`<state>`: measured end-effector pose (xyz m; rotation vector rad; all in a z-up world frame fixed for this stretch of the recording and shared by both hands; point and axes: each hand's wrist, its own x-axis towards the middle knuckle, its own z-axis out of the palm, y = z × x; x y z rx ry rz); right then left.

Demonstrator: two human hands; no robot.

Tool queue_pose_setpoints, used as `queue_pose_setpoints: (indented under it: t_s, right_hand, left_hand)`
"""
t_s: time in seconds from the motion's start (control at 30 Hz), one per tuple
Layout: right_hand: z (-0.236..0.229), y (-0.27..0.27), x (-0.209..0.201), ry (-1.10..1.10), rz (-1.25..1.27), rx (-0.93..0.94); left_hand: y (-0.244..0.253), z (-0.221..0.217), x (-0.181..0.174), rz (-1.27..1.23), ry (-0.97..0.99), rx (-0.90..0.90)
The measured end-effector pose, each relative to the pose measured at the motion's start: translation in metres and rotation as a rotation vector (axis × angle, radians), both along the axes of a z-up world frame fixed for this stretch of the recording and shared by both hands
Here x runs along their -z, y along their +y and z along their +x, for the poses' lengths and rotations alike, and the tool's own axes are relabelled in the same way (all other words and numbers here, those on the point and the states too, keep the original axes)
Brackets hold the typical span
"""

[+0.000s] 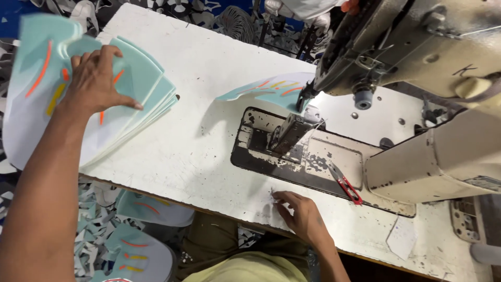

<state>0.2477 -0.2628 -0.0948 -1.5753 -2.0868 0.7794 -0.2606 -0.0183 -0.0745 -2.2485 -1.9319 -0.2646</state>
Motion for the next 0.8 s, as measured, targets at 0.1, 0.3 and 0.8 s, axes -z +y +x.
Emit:
queue_pose_setpoints:
  t_s: [0.1, 0.3, 0.8]
  right_hand:
    - [-0.009, 0.007, 0.011, 0.062, 0.12, -0.117]
    - [-0.044, 0.016, -0.014, -0.014, 0.031, -0.173]
    - [-0.052, 0.033, -0.01, 0.096, -0.078, -0.25]
  left_hand:
    - [-0.001, -0.001, 0.009, 0.075, -0.227, 0.096]
    - [-0.012, 0.038, -0.014, -0.218, -0.09, -0.028]
    - [-0.104, 0.009, -0.107, 0.569, -0.443, 0.345]
